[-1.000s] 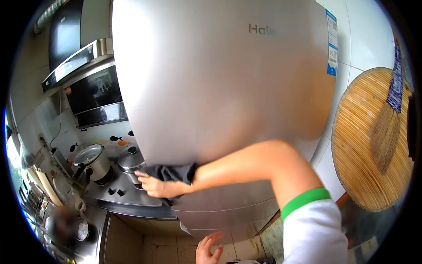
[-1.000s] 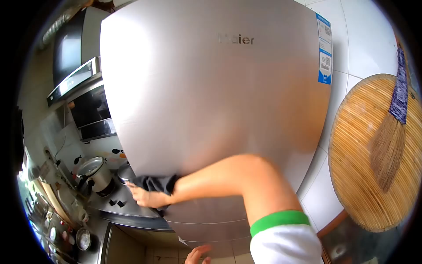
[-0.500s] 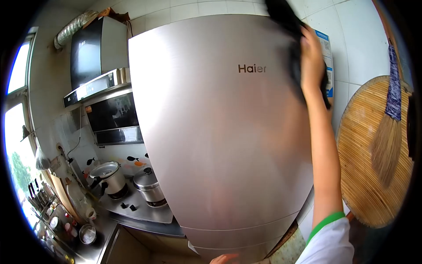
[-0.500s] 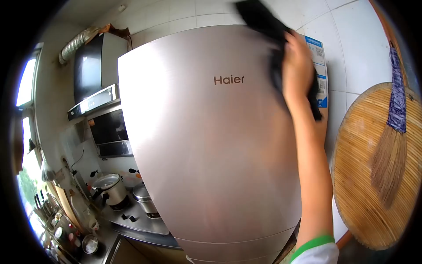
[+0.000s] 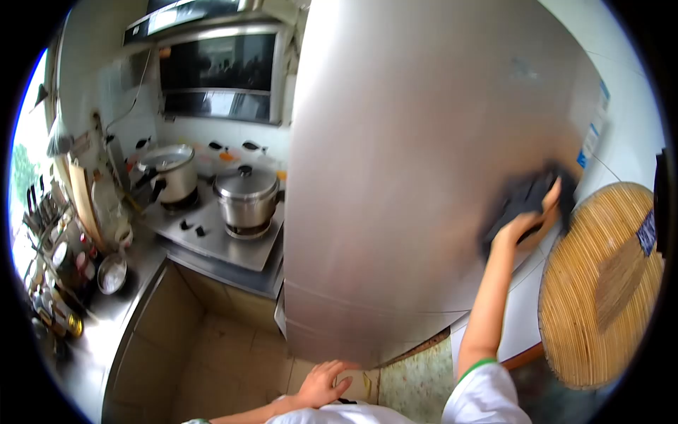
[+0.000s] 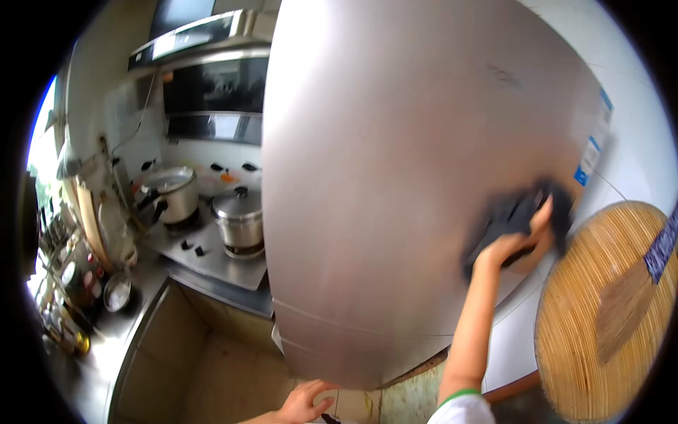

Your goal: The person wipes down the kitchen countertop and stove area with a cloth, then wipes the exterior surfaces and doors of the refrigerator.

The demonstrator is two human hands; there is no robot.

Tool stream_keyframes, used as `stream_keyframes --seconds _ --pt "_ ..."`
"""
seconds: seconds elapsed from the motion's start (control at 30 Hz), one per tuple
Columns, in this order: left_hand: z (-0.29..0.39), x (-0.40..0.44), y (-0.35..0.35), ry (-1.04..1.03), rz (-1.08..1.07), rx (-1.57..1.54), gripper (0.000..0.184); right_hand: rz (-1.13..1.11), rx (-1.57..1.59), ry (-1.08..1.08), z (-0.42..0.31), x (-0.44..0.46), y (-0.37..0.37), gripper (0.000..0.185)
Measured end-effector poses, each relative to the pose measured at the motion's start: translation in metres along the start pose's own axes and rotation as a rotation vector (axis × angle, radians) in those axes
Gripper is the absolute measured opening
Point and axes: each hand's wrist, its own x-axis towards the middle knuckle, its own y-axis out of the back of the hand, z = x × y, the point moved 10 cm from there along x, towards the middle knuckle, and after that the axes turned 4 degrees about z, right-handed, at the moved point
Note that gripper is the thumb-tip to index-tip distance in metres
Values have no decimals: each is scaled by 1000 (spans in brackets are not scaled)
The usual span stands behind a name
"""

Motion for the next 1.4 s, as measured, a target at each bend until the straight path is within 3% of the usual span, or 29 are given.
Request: stream_keyframes --seconds 0.03,0.07,0.13,0.17,0.23,0.3,0.37,0.4,0.43,0.47,0.5,0.53,0.6,0.63,0.7,0.73,0.77,0.83,0.93,0.97,1.0,1.1,1.13,1.17,1.2,1.27,1.33,1.37,1.4 --pt "-11 -2 -4 2 0 -6 33 -89 10 -43 -2 7 -56 36" --pt "-12 -6 1 10 32 -17 32 -198 -119 189 -24 15 -104 35" --pt "-14 -12 14 15 114 -10 32 -220 -710 1042 -79 -6 -194 33" --pt "-21 -15 17 27 128 -45 33 -172 -786 1279 -90 -31 -231 31" --pt "-26 -18 27 67 172 -71 32 -408 -488 1155 -122 -103 -282 38" --pt "-35 -24 30 134 187 -120 32 -591 -302 1268 -134 -208 -268 31" --pt "-38 -31 34 190 197 -130 31 -800 -299 1241 -118 -292 -234 26" --pt "-43 -36 36 218 213 -134 31 -1038 -532 1186 -77 -326 -222 25" --pt "-47 -39 38 244 229 -135 31 -1146 -120 820 -69 -350 -190 23" --pt "-50 -43 40 279 240 -137 31 -1255 -201 1098 -54 -405 -150 25" --pt "-51 -46 40 282 241 -133 31 -1464 -516 1449 -22 -465 -103 32" --pt "-54 -52 44 290 275 -109 31 -1702 -436 1564 5 -506 -44 40" --pt "-56 -63 50 326 319 -71 31 -1906 -85 871 50 -524 43 41" --pt "-56 -68 49 328 314 -53 31 -1939 115 552 71 -533 86 42" --pt "-68 -79 45 418 351 -102 33 -2014 54 711 60 -515 91 39" --pt "-71 -81 42 442 345 -122 33 -2066 77 597 59 -509 86 36" --pt "-69 -78 39 441 333 -104 33 -2053 31 795 50 -498 62 36" --pt "-60 -64 27 420 278 -150 33 -1626 -83 1409 -15 -434 -30 35" --pt "-32 -36 12 258 201 -34 33 -1227 86 1134 -68 -331 -157 23" --pt "-23 -28 7 212 173 2 34 -1473 -117 848 -66 -308 -203 22" --pt "-17 -20 2 175 134 17 34 -1092 -62 1115 -115 -276 -208 25" --pt "-4 -11 -1 126 172 38 34 -1157 -176 856 -74 -297 -200 23" --pt "-7 -13 -1 133 183 33 34 -947 -10 1027 -80 -318 -170 23" --pt "-16 -18 -4 177 183 20 34 -1073 -215 1166 -65 -358 -142 26" --pt "-24 -23 -6 221 182 6 34 -1247 -208 1205 -35 -409 -110 30" --pt "-40 -37 -4 310 230 -48 35 -1514 -265 1498 7 -495 -29 33" --pt "-60 -56 -4 434 282 -85 35 -1728 -163 1497 11 -517 10 28" --pt "-59 -61 -4 434 281 -82 35 -1727 -165 1495 14 -520 9 28" --pt "-58 -66 3 443 325 -50 35 -1913 -40 1138 23 -521 -2 23"
